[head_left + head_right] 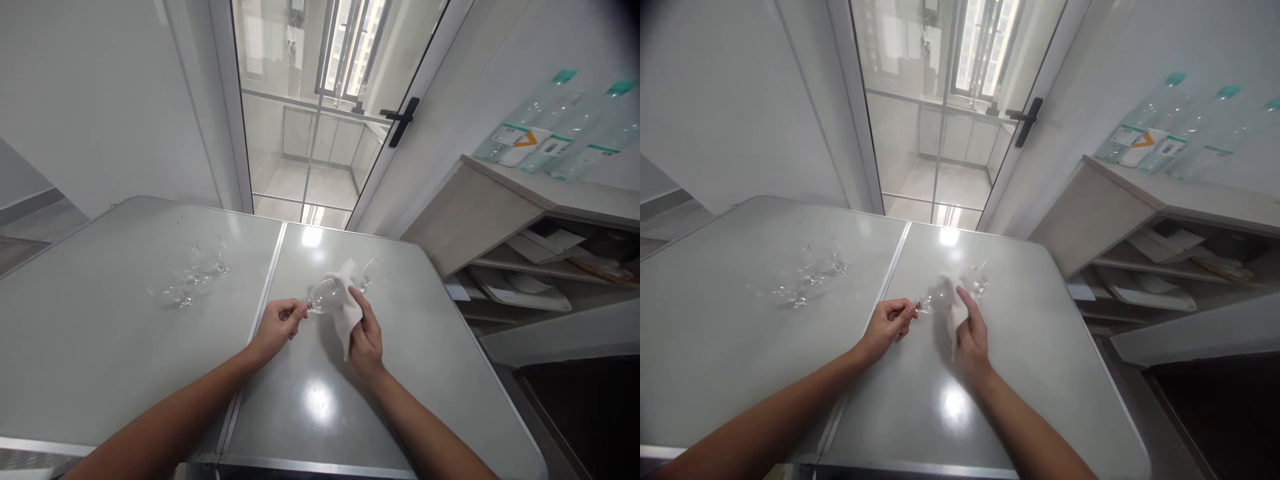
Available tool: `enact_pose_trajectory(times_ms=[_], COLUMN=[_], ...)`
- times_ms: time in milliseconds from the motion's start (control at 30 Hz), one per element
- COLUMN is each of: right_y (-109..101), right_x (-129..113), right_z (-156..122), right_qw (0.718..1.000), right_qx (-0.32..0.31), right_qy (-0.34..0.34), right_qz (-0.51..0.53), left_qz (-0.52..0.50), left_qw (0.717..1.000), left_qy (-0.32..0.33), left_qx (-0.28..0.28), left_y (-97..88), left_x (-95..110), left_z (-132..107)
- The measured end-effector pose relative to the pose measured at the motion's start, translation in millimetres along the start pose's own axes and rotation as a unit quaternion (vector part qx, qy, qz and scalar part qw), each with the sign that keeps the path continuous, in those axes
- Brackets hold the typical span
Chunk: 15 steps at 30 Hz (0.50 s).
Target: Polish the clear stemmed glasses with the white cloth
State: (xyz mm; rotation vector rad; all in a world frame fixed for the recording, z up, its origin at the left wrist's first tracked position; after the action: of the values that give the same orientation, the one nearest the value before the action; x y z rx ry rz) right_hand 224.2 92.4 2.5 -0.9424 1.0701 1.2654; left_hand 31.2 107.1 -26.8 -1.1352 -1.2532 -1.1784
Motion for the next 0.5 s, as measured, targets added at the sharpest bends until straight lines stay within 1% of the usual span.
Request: enact_pose_trajectory(times_ms=[33,67,100,133,200,233,267,300,333,400,433,467,500], right_y=[-1,0,3,10,24,32,38,43,44,41,37,34,29], right_x=[-10,-21,-32,-39,-48,-50,-50,-47,-43,-26,-15,-6,3], right_z=[0,-2,-4,-6,-9,-10,-11,-9,-5,5,8,10,11], right_qw=[0.996,0.982,0.960,0.932,0.881,0.862,0.853,0.855,0.868,0.912,0.935,0.954,0.968], right_qx=[-0.003,-0.010,-0.018,-0.042,-0.085,-0.120,-0.154,-0.182,-0.194,-0.211,-0.215,-0.215,-0.206], right_qy=[-0.079,-0.160,-0.235,-0.299,-0.375,-0.396,-0.396,-0.375,-0.332,-0.197,-0.117,-0.038,0.035], right_qz=[-0.052,-0.103,-0.152,-0.200,-0.274,-0.292,-0.303,-0.309,-0.314,-0.292,-0.257,-0.204,-0.138], left_qz=[0.008,0.022,0.043,0.071,0.140,0.174,0.204,0.229,0.250,0.281,0.290,0.290,0.281], left_qw=[1.000,1.000,0.999,0.997,0.984,0.971,0.956,0.936,0.912,0.864,0.847,0.839,0.842], left_qy=[0.000,0.005,0.018,0.040,0.114,0.161,0.213,0.267,0.321,0.409,0.436,0.449,0.449], left_qx=[0.000,-0.001,-0.001,0.001,0.005,0.001,-0.008,-0.023,-0.043,-0.082,-0.095,-0.101,-0.101], left_y=[0.4,1.0,1.3,1.6,3.7,6.9,11.8,18.1,25.4,38.5,42.3,43.9,43.2], left_x=[0,2,5,10,24,31,37,42,46,48,47,47,47], left_z=[-1,-2,-3,-4,-8,-12,-17,-24,-32,-48,-54,-57,-57])
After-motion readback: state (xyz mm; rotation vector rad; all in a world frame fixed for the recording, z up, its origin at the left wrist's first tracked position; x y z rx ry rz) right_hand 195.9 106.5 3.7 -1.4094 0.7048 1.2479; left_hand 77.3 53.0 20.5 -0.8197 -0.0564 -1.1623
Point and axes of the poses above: each hand's wrist, its own z-axis towards the middle knuckle, its own y-axis out of the palm, x = y × z, the point moved 10 cm from there along z, towards the middle knuckle, and after that the axes turned 11 degrees about x, right-handed, at the moved point
